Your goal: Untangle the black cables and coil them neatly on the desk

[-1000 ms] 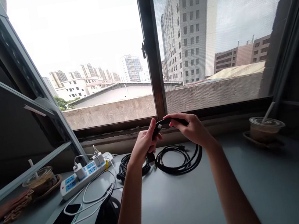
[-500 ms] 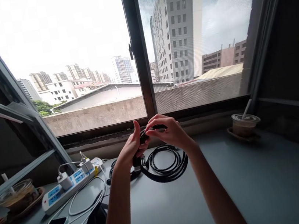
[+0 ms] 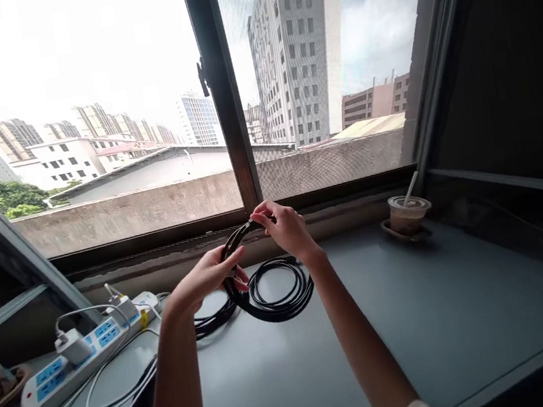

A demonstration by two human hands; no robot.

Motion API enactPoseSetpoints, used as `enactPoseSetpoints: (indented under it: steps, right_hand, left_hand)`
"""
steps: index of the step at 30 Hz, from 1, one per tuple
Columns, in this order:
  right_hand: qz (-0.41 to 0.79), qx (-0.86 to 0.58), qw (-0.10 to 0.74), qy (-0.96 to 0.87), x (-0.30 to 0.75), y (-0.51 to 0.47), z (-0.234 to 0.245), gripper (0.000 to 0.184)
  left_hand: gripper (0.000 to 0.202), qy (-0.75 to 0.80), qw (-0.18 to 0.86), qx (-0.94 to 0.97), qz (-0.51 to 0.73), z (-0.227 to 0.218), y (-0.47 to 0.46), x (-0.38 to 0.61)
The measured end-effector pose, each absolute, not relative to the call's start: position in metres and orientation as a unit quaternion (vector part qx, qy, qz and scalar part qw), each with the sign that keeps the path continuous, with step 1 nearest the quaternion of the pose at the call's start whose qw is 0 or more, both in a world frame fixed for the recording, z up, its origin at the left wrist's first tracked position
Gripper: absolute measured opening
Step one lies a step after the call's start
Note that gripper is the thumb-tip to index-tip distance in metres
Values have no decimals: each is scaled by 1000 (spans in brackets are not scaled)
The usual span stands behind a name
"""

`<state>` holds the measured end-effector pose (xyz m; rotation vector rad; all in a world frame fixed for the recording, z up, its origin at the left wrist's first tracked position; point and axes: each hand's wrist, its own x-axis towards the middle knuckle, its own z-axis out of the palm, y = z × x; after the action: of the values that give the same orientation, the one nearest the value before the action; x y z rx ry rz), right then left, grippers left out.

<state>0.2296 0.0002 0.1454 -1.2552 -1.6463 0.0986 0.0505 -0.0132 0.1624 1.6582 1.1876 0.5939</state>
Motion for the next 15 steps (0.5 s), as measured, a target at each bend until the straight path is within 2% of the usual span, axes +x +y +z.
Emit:
enactPoseSetpoints:
  steps: [8, 12, 15]
  right_hand:
    - [121, -441, 466, -758, 242, 17, 126, 25]
    - [74, -445, 471, -758, 244, 19, 126, 22]
    - [25, -488, 469, -735, 242, 18, 128, 17]
  left_hand:
    - [38, 454, 548, 656, 252, 143, 11, 49]
    - [28, 464, 553, 609, 328, 143, 13, 61]
    - [25, 445, 564, 608, 338, 145, 12, 64]
